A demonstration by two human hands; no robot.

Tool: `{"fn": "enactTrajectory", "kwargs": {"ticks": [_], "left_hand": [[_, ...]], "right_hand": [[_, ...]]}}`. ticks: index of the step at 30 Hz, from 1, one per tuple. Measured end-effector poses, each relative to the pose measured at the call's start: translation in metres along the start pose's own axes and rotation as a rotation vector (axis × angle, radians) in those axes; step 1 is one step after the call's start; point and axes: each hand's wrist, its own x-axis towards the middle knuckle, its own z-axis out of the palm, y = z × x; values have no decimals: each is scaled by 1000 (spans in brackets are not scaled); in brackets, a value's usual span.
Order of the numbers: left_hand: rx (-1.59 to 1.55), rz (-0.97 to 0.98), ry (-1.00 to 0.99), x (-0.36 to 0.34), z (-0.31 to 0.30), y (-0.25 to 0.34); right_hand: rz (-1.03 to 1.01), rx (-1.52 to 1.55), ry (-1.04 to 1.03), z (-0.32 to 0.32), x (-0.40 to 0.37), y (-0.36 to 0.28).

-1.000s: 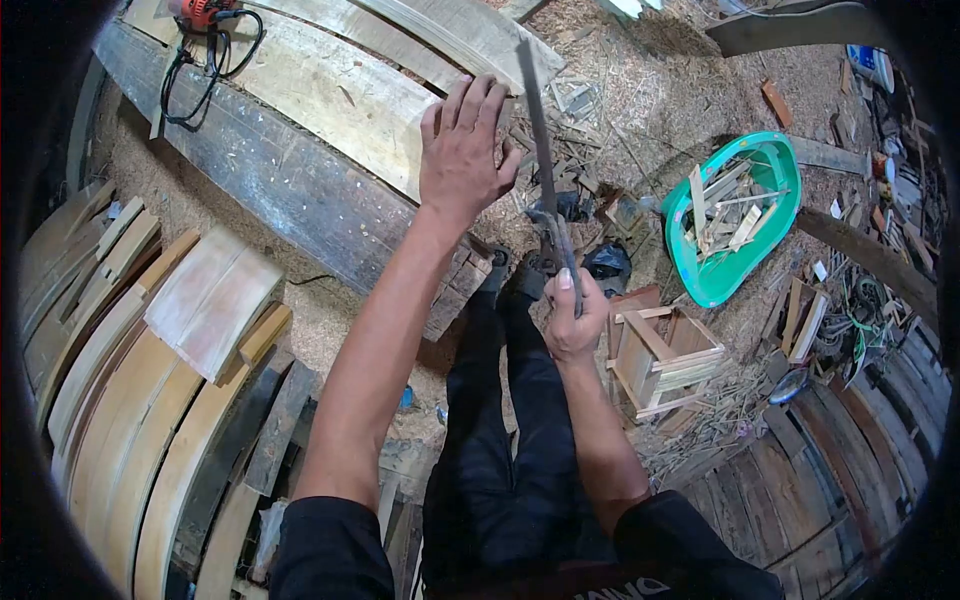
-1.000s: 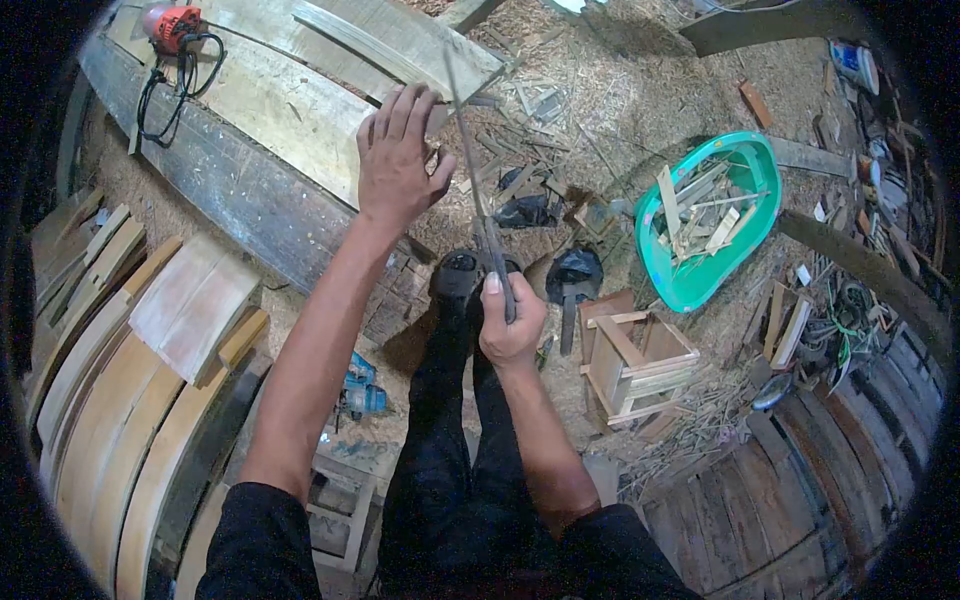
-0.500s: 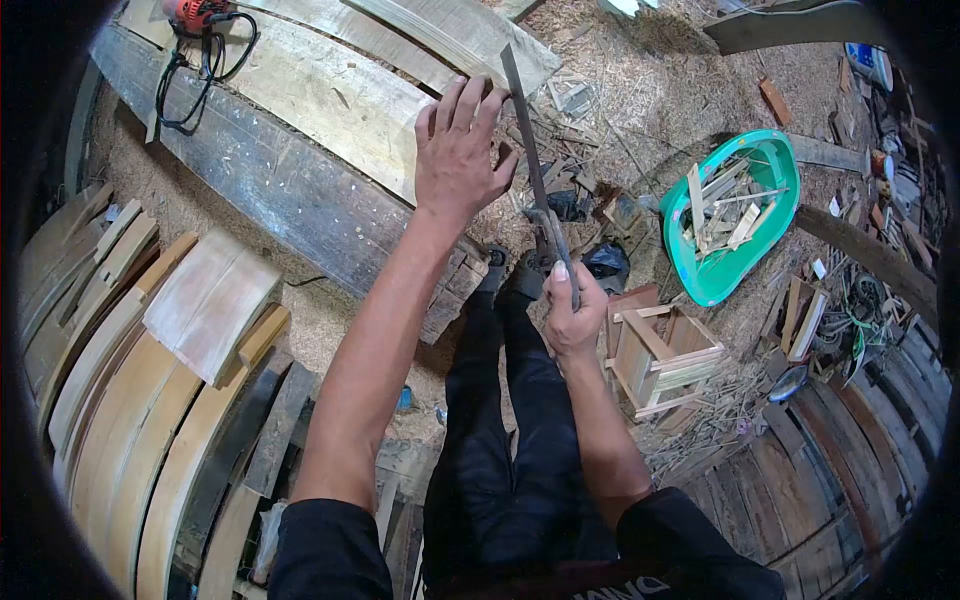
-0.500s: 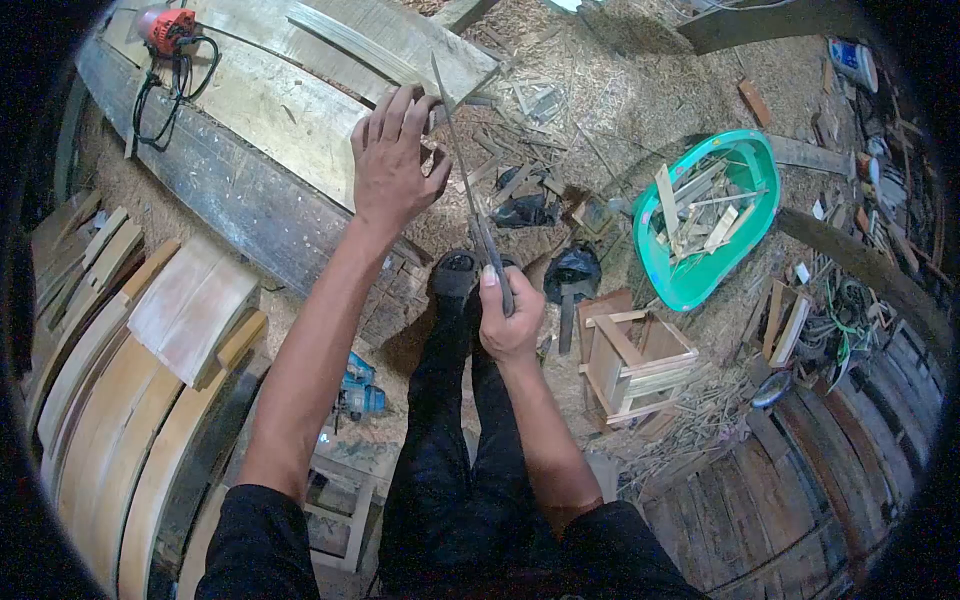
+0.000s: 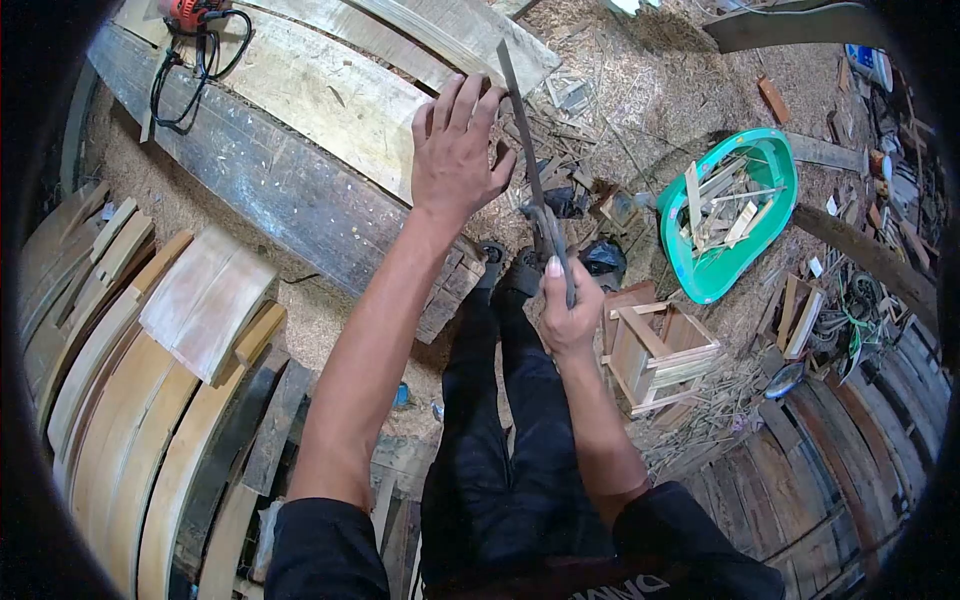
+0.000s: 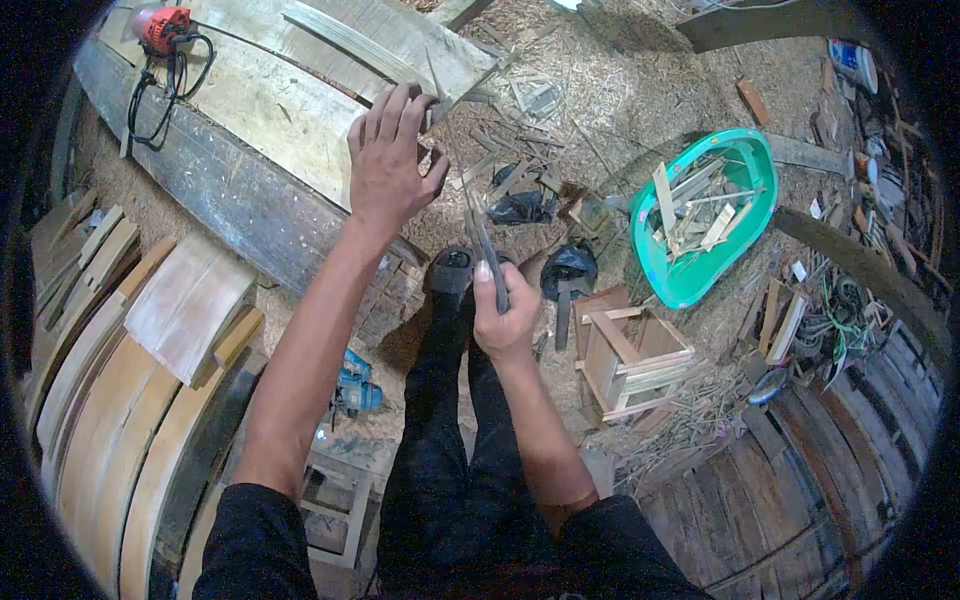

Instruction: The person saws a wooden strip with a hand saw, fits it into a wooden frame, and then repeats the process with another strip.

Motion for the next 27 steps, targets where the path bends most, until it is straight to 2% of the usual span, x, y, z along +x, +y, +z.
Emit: {"fn": "enactTrajectory", "kwargs": {"ticks": [15, 19, 22, 27], "left_hand": [[-27, -22, 14, 1, 0, 1], [-14, -12, -2, 1, -2, 0], [-11, -20, -4, -2, 1, 1], [-28, -12, 3, 0, 0, 0]], "right_hand": [[-21, -102, 30, 8, 12, -13], [28, 14, 36, 8, 1, -12], [-13, -20, 17, 12, 20, -16], [-16, -20, -4, 3, 9, -8]]}}
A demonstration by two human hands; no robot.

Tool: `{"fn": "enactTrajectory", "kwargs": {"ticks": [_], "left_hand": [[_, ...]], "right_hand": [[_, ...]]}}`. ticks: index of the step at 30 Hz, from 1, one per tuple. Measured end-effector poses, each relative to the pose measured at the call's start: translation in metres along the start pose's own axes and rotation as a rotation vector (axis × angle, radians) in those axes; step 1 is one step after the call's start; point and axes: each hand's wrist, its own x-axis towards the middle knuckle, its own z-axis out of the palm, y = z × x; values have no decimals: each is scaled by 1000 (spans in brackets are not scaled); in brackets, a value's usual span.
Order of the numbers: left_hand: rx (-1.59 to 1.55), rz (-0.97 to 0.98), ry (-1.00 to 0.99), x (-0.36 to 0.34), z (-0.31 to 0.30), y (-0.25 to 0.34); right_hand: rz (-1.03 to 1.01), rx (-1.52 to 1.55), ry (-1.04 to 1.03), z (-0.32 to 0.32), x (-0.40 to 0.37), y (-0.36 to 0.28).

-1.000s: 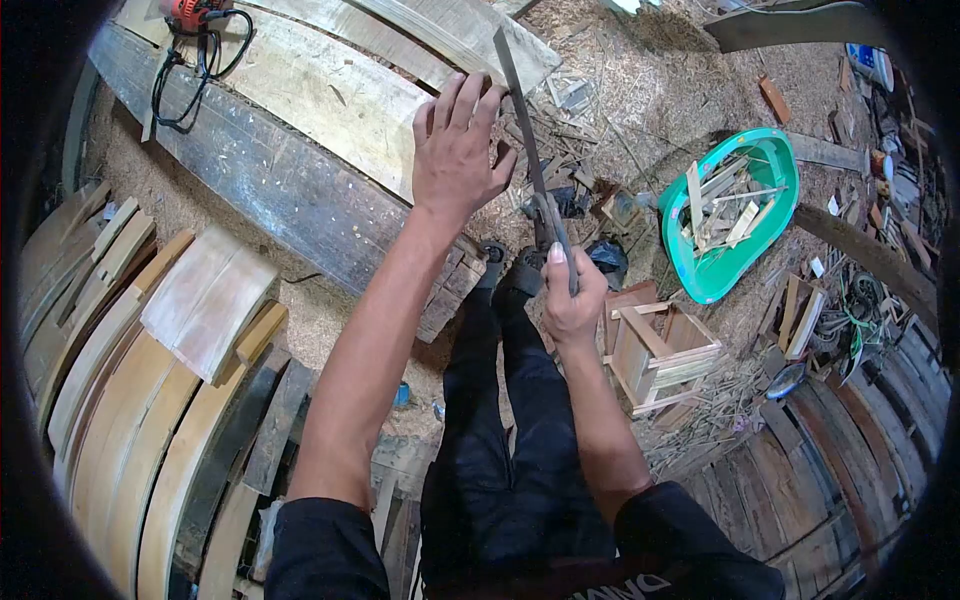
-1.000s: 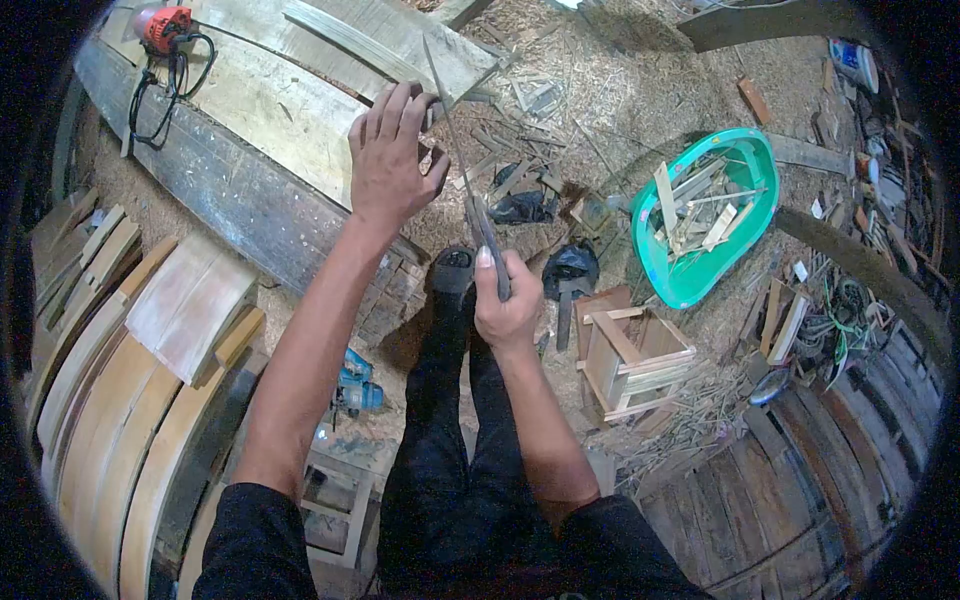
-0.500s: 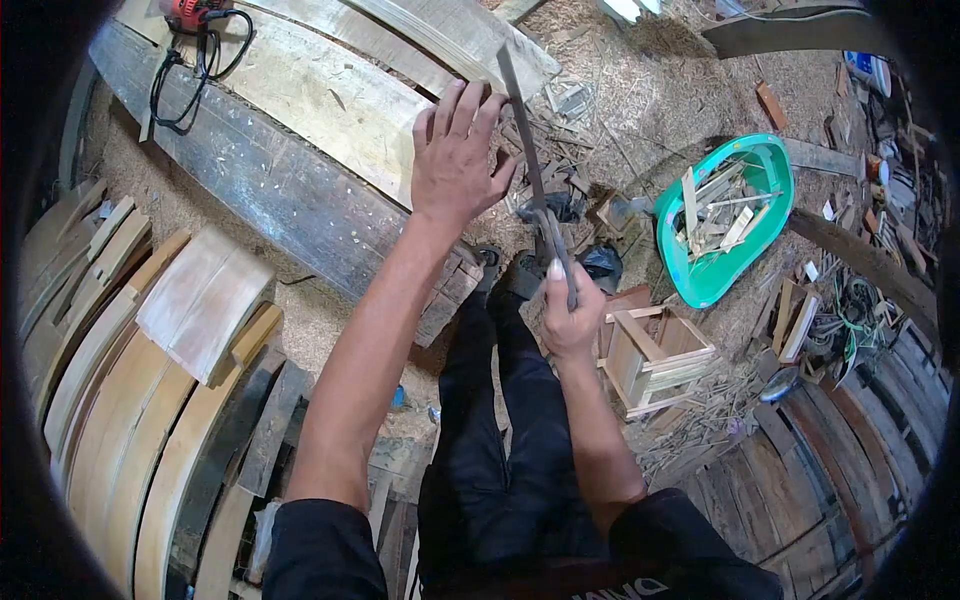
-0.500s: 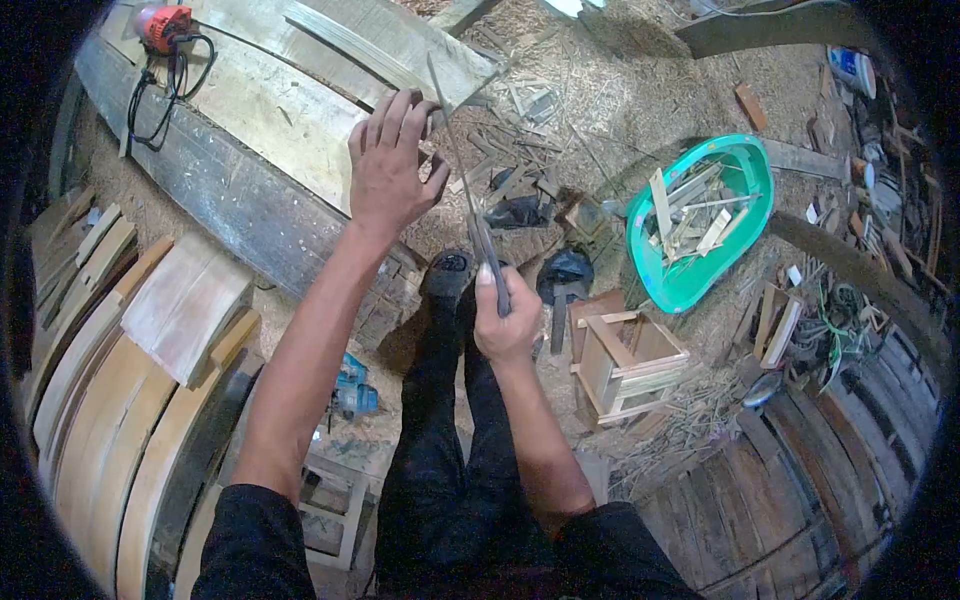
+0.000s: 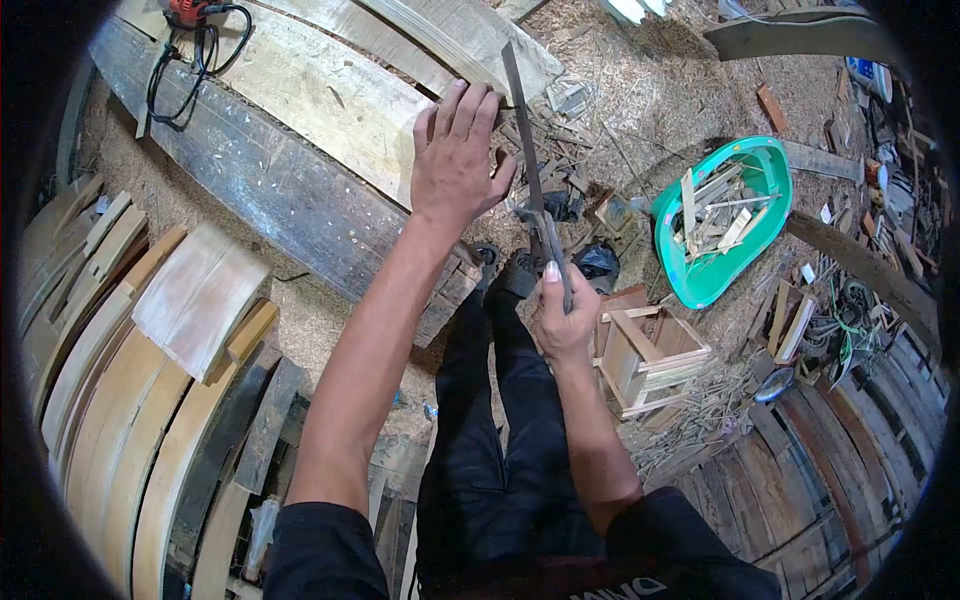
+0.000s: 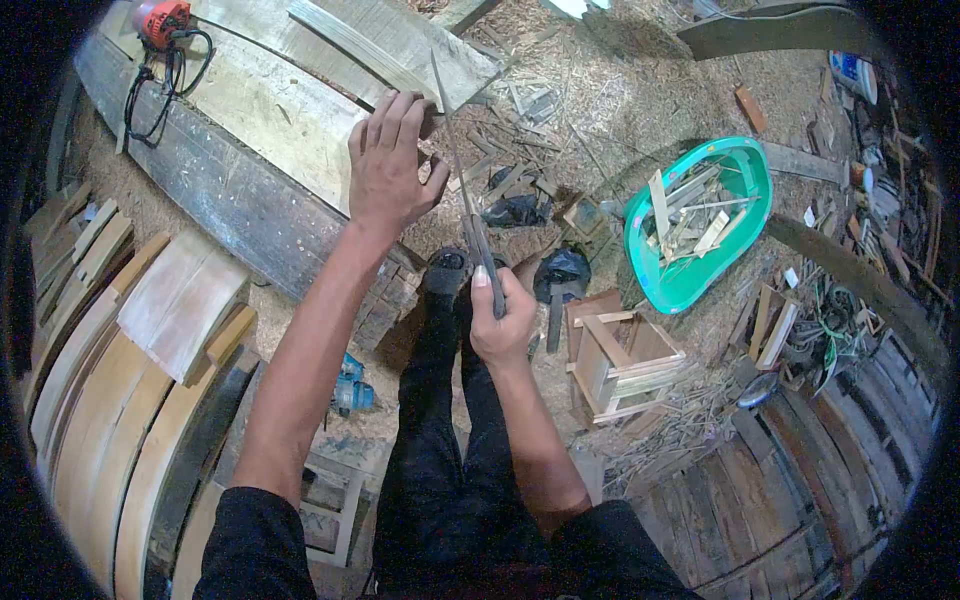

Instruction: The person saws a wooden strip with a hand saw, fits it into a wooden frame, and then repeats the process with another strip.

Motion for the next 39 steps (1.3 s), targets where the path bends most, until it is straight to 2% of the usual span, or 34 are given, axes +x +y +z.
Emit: {"fn": "enactTrajectory", "kwargs": {"ticks": [5, 9, 13, 17, 21, 28, 34, 39], "left_hand": [[3, 4, 0, -2, 1, 0], [6, 8, -3, 0, 0, 0], [23, 6, -8, -3, 3, 0], [15, 8, -12, -2, 2, 0], [16, 7, 4, 0, 1, 0], [18, 14, 8, 1, 1, -1], [38, 11, -10, 0, 1, 0], [42, 15, -9, 0, 1, -1]], "right_hand": [[16, 9, 3, 7, 16, -6], [32, -2, -4, -3, -6, -5], [26, 42, 8, 8, 18, -15], [-36, -8, 20, 0, -2, 4], [32, -21, 8, -3, 4, 6], [-13, -2, -1, -8, -3, 13], [-45, -101, -53, -22, -10, 11], [-12, -74, -36, -15, -8, 11]]}}
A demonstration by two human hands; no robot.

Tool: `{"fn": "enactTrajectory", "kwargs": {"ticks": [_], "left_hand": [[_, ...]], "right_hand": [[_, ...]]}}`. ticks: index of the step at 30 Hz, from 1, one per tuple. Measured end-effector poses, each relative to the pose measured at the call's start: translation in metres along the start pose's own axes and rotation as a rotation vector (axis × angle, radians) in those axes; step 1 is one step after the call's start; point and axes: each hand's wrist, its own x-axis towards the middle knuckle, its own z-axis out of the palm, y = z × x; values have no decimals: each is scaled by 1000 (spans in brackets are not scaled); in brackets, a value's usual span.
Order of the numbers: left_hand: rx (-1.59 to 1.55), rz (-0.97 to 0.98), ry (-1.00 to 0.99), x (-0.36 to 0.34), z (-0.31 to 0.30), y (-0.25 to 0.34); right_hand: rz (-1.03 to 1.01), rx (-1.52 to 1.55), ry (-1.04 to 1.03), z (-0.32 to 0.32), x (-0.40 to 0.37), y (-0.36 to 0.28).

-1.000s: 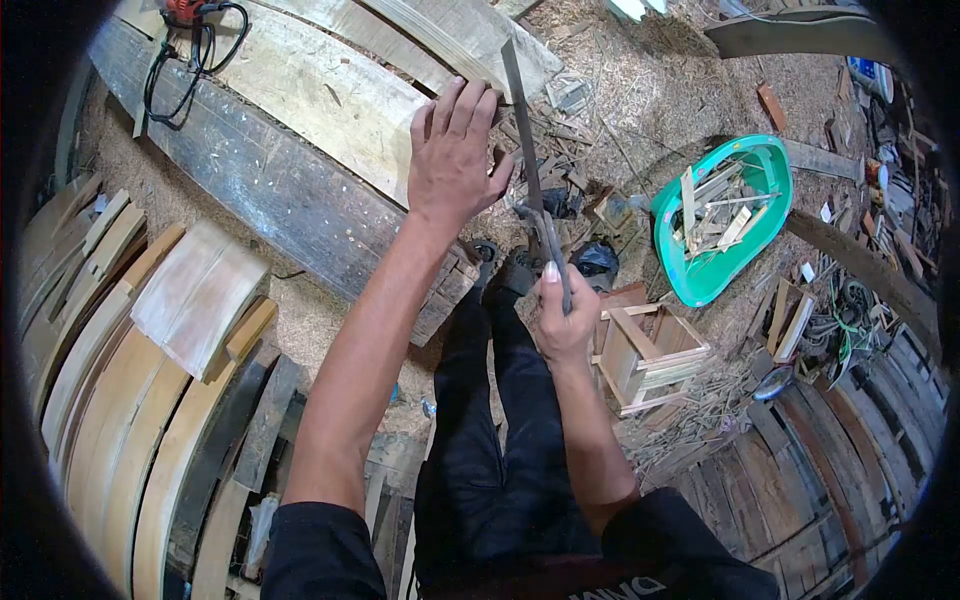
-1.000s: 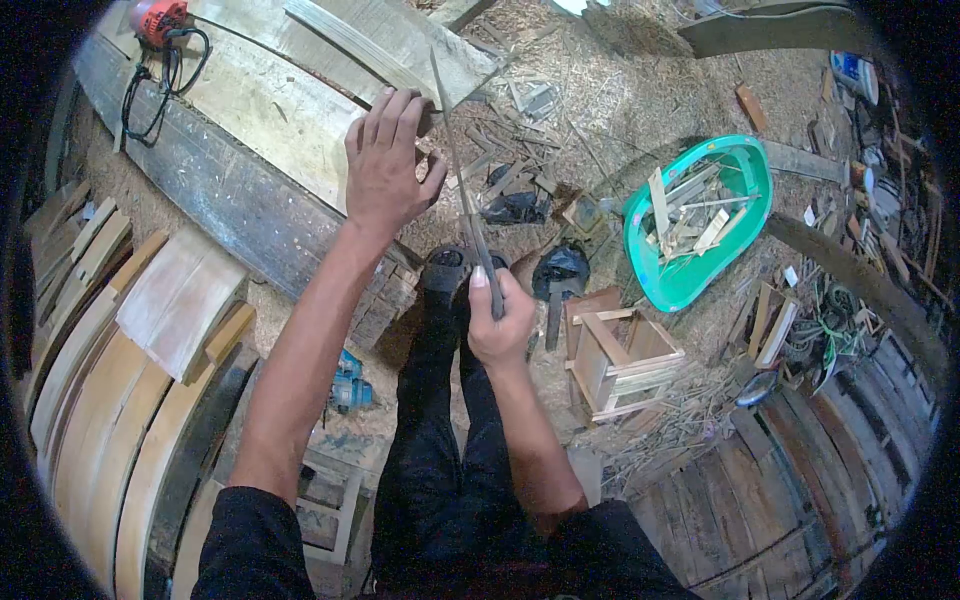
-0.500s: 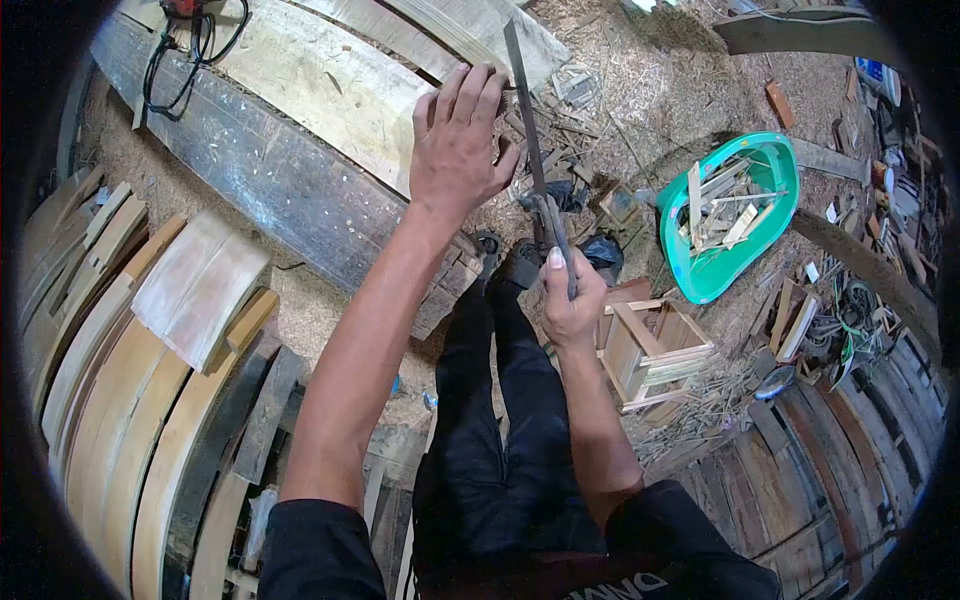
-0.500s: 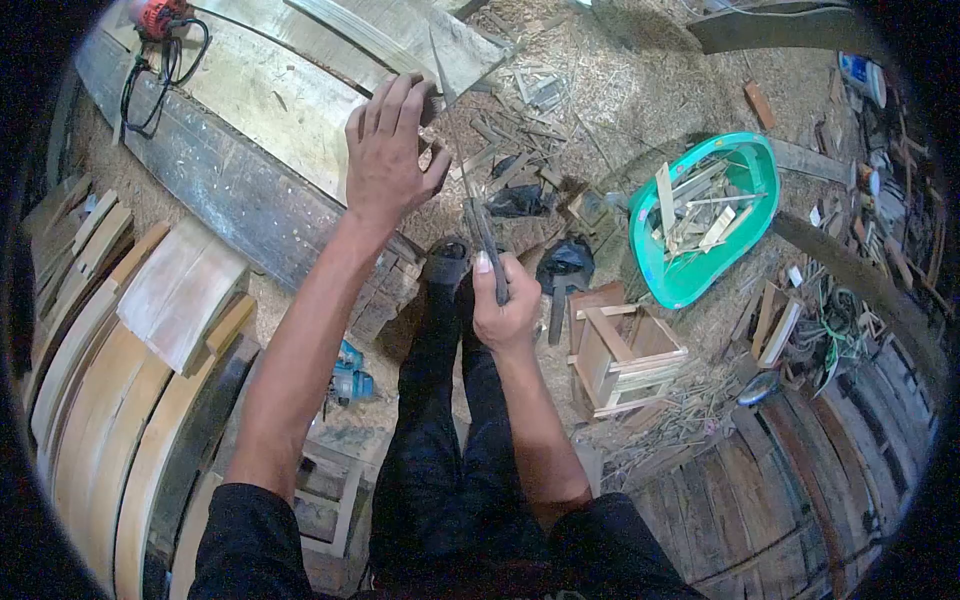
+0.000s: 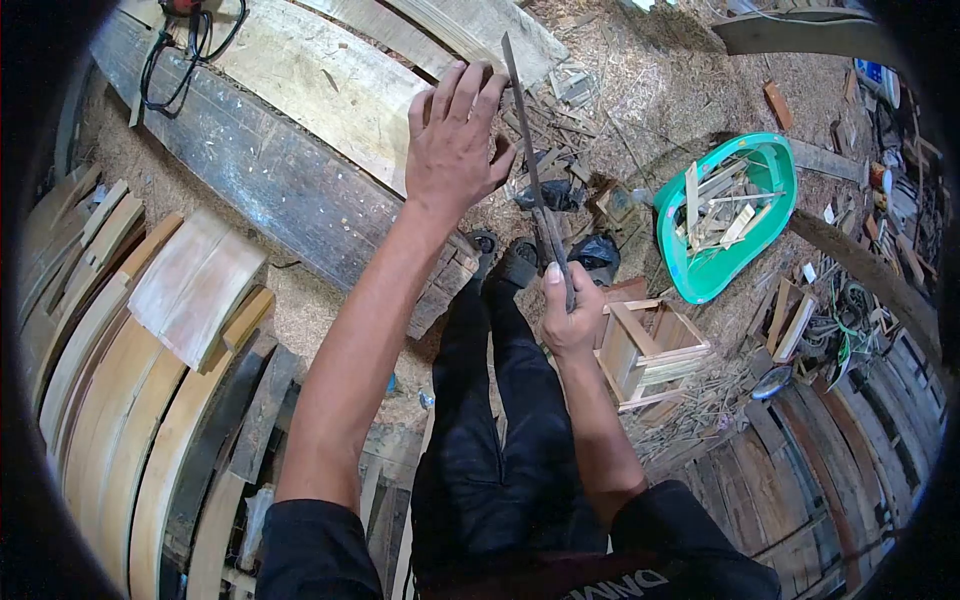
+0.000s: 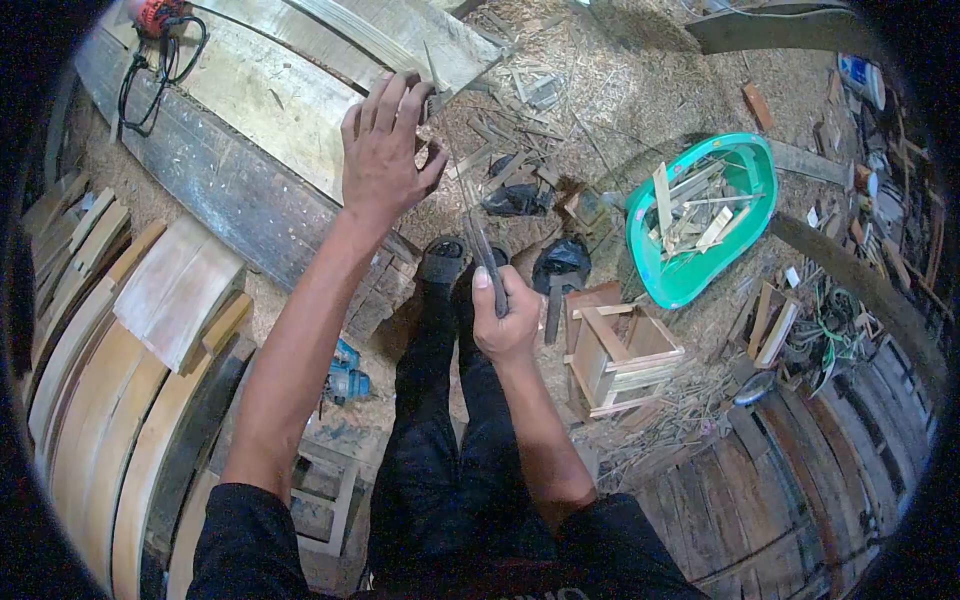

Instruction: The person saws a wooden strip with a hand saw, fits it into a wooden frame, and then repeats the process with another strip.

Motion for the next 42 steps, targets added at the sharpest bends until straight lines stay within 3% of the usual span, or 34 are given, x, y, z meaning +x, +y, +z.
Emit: {"fn": "enactTrajectory", "kwargs": {"ticks": [17, 21, 34, 42], "left_hand": [[57, 0, 1, 0, 3, 0], [46, 4, 6, 0, 2, 1], [74, 17, 31, 0, 5, -1], [76, -1, 2, 0, 3, 1]], "right_hand": [[-36, 16, 15, 5, 17, -17], [62, -33, -27, -6, 9, -18], [-38, -19, -18, -3, 13, -11], [56, -46, -36, 1, 16, -18]]}}
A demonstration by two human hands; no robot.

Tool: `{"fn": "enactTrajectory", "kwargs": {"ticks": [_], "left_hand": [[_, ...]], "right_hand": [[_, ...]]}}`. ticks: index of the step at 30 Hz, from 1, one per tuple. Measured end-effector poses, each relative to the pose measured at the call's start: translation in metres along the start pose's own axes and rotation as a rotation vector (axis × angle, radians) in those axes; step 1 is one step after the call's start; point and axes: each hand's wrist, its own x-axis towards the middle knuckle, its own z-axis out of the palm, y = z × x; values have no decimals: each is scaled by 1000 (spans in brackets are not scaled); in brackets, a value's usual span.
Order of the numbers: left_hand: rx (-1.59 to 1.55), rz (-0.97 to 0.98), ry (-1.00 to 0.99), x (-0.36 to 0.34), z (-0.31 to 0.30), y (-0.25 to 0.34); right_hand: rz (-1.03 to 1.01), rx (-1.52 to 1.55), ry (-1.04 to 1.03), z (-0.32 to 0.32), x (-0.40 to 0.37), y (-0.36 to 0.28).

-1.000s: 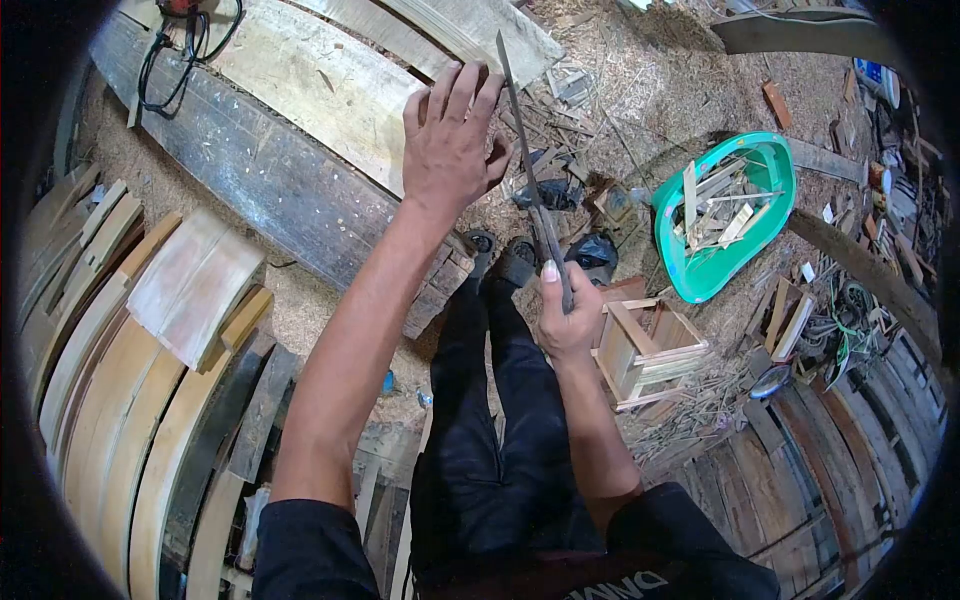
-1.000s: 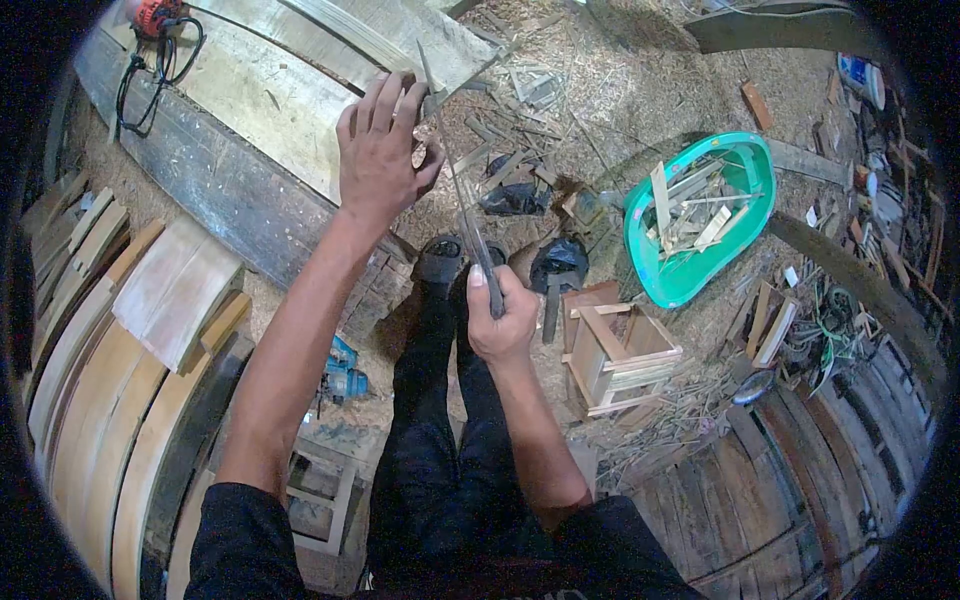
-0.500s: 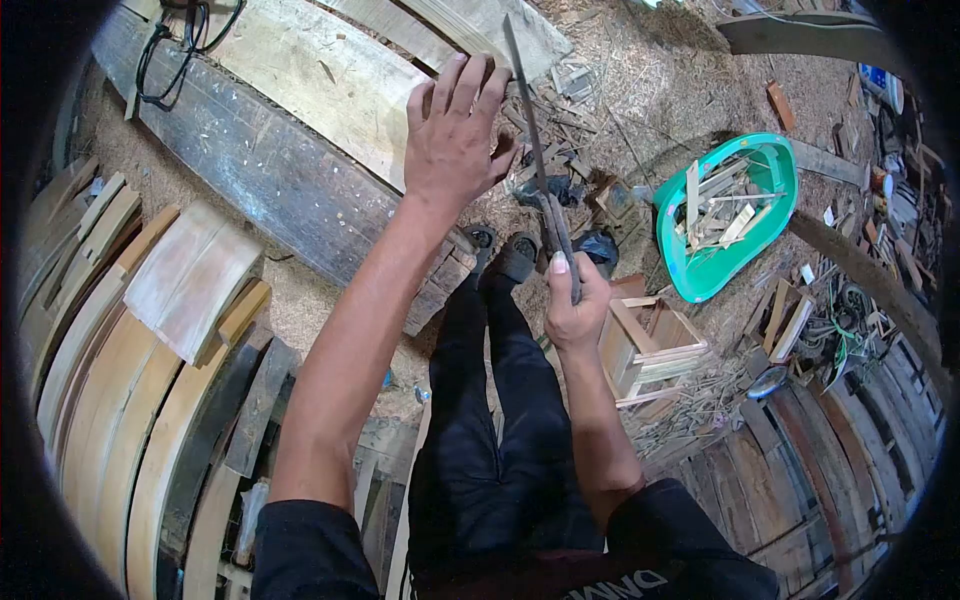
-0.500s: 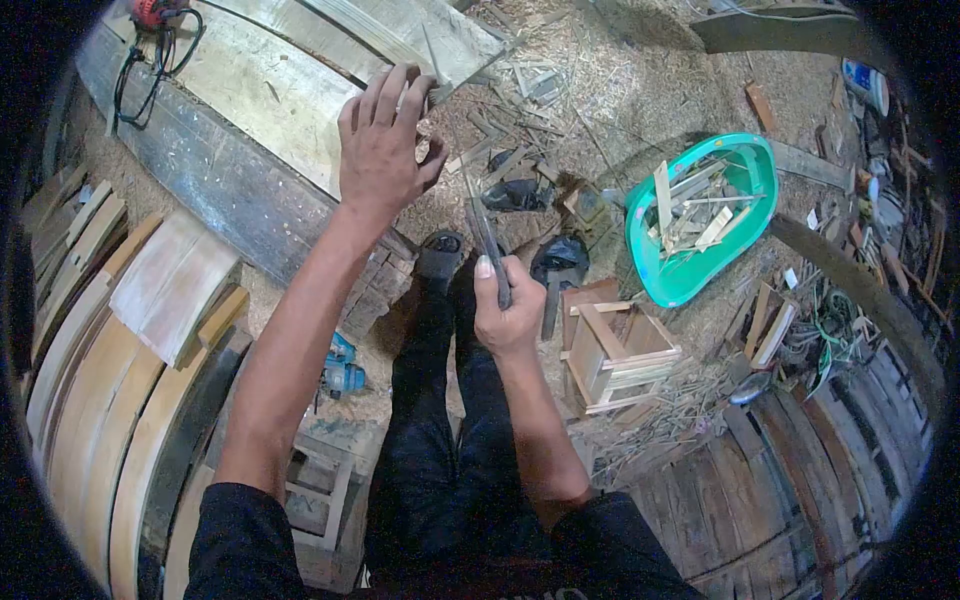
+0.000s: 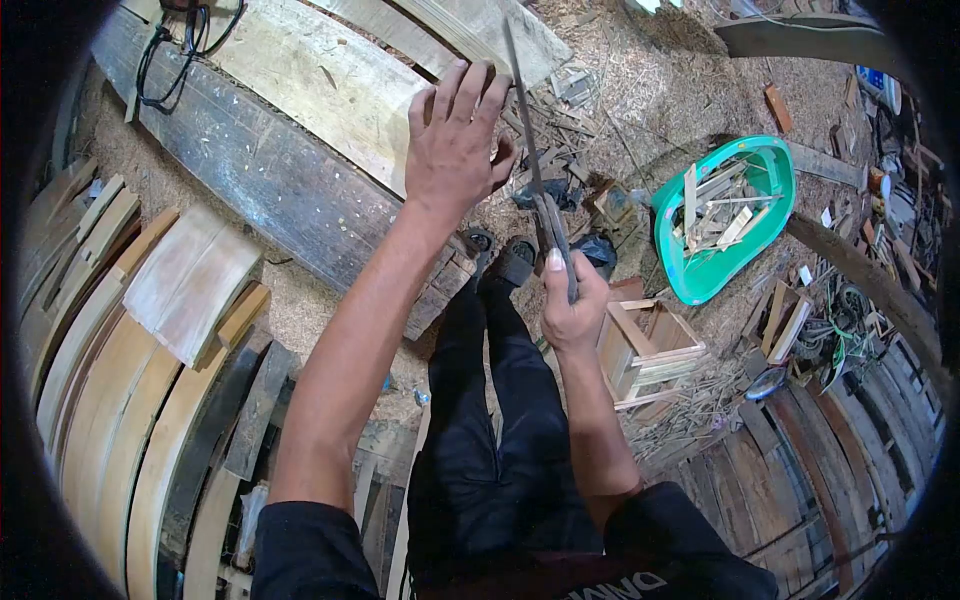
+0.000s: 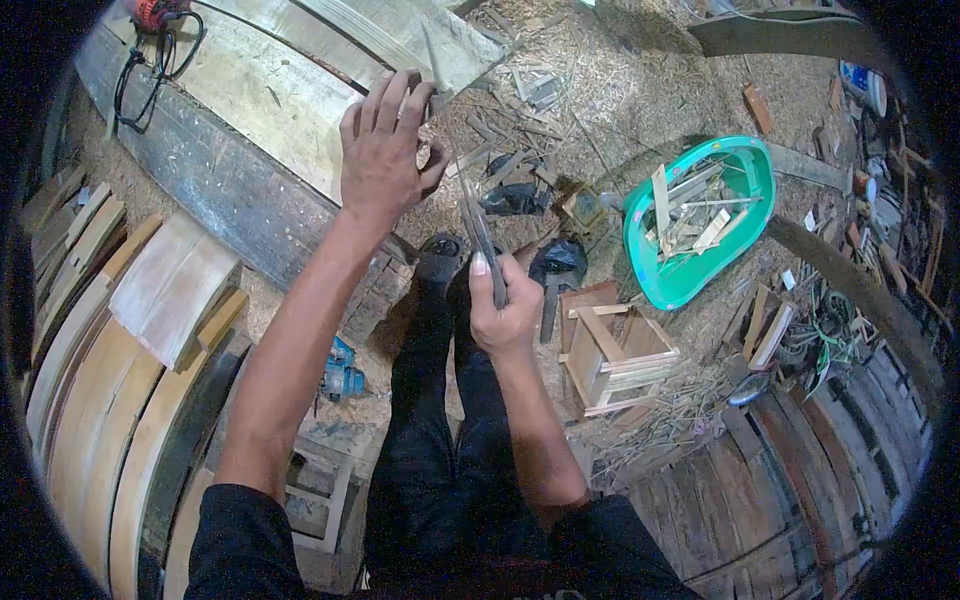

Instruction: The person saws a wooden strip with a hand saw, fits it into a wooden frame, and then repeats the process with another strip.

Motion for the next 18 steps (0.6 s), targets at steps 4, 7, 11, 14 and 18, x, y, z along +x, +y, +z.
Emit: {"fn": "enactTrajectory", "kwargs": {"ticks": [4, 7, 11, 14, 18], "left_hand": [[-31, 0, 2, 0, 0, -1], [-15, -2, 10, 0, 2, -2], [-18, -6, 6, -1, 3, -1], [-12, -7, 9, 0, 3, -2], [-17, -13, -8, 0, -1, 0]], "right_hand": [[-74, 55, 25, 8, 15, -3], [-61, 40, 17, 4, 7, 4], [-56, 59, 13, 8, 20, -3], [-57, 53, 21, 10, 18, -1], [-77, 65, 20, 4, 7, 8]]}}
